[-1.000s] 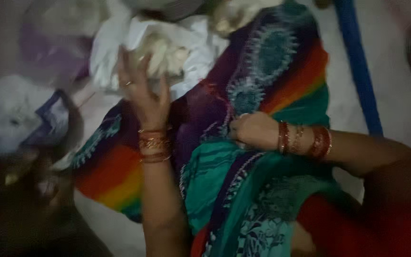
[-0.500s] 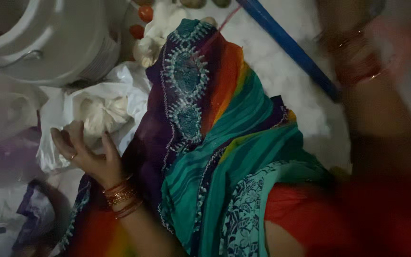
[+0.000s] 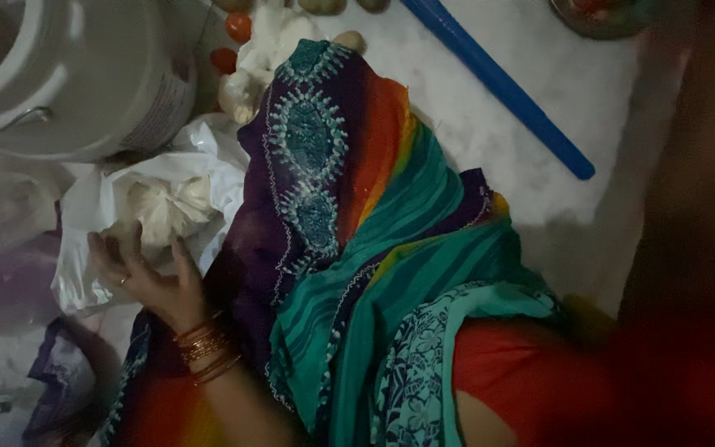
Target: The person sits on the floor and sorts through various food items, including white blocks and yellow grains, transferring them between plastic bags and newspaper wrappings. The person handles the items by hand, opening and closing packages while organizing the contents.
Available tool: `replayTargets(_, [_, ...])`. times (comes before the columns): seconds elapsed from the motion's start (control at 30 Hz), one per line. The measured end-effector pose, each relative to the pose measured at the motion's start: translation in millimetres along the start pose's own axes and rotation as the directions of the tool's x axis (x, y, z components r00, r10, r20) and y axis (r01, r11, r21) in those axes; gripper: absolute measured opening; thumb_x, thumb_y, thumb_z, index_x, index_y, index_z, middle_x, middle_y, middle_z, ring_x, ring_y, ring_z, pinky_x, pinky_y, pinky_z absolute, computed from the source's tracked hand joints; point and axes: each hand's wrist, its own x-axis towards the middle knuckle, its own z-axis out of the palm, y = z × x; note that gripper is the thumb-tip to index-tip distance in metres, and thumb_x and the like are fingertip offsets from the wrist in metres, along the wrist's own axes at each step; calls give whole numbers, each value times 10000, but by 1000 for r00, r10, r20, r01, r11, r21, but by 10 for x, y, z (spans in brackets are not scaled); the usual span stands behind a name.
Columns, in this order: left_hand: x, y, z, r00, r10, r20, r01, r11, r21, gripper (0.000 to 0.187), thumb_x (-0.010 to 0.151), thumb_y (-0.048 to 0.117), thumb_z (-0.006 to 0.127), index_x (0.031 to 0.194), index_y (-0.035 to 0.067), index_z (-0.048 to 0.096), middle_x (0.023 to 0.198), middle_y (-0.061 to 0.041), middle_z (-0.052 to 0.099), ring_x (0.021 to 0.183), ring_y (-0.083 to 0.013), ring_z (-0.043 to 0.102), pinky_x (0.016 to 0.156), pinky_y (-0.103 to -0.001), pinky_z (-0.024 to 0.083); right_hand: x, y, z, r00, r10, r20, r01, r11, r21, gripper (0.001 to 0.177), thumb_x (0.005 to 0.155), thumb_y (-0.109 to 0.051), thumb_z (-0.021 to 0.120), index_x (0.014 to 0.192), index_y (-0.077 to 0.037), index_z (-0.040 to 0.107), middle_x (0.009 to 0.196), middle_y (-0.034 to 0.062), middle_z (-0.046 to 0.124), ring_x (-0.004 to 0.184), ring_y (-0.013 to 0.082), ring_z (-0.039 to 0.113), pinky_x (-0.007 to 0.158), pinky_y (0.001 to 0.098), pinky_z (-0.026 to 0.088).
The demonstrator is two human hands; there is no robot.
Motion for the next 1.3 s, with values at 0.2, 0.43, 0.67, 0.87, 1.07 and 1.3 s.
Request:
replayTargets(0.2, [18, 27, 30, 1000, -1, 0, 1, 999, -44, 462, 1112, 224, 765, 1504, 85, 565, 1697, -195, 200, 1602, -382, 229, 1347, -548, 288, -128, -160, 28, 999, -23, 24, 25, 996, -85, 338, 997, -219, 681, 1308, -86, 684, 1385, 166, 643, 1307, 315, 579, 1101, 474, 448])
replayTargets(0.43, [129, 134, -17, 999, -25, 35, 21, 993, 114, 588, 1010, 187, 775, 1566, 148, 589, 1790, -169, 151, 1636, -359, 143, 1356, -547, 159, 241, -684, 418, 961, -266, 76, 275, 949, -155, 396, 1014, -271, 674, 1360, -79, 668, 1418, 185, 638, 1331, 347, 561, 1134, 509, 402])
replayTargets(0.67, [-168, 929, 313, 961, 77, 267, -81, 997, 1, 889, 877, 554, 762, 1577, 131, 414, 1630, -272, 193, 1542, -468, 138, 1267, -641, 59, 58, -2374, 710, 624, -779, -59, 780, 615, 117, 456, 1031, -323, 668, 1412, -73, 651, 1450, 205, 633, 1355, 380, 543, 1166, 543, 356])
replayTargets(0.87, [-147, 313, 546, 716, 156, 680, -47, 983, -176, 507, 1002, 451, 510, 1478, 279, 535, 1585, -127, 543, 1355, -337, 575, 1091, -507, 487, -857, -3396, 757, 256, -966, 37, 875, 248, 417, 617, 823, -451, 744, 1325, -131, 582, 1444, 187, 558, 1367, 381, 506, 1169, 536, 388])
replayTargets(1.07, [-22, 298, -330, 557, -348, 754, 248, 936, 249, 452, 987, 494, 531, 1354, 259, 652, 1272, -125, 686, 1109, -339, 676, 942, -482, 532, 198, -3339, 832, 655, -469, 593, 718, 630, -295, 802, 772, -749, 728, 1304, -151, 684, 1541, 137, 515, 1295, 348, 586, 1061, 506, 491])
replayTargets(1.3, [422, 38, -1028, 998, -48, 45, 29, 936, 352, 853, 780, 138, 872, 1534, 120, 473, 1488, -218, 519, 1308, -426, 533, 1039, -503, 503, 586, -3487, 1021, 606, -795, 27, 795, 605, -34, 560, 904, -404, 768, 1361, -90, 689, 1185, 190, 710, 1015, 360, 670, 833, 477, 551])
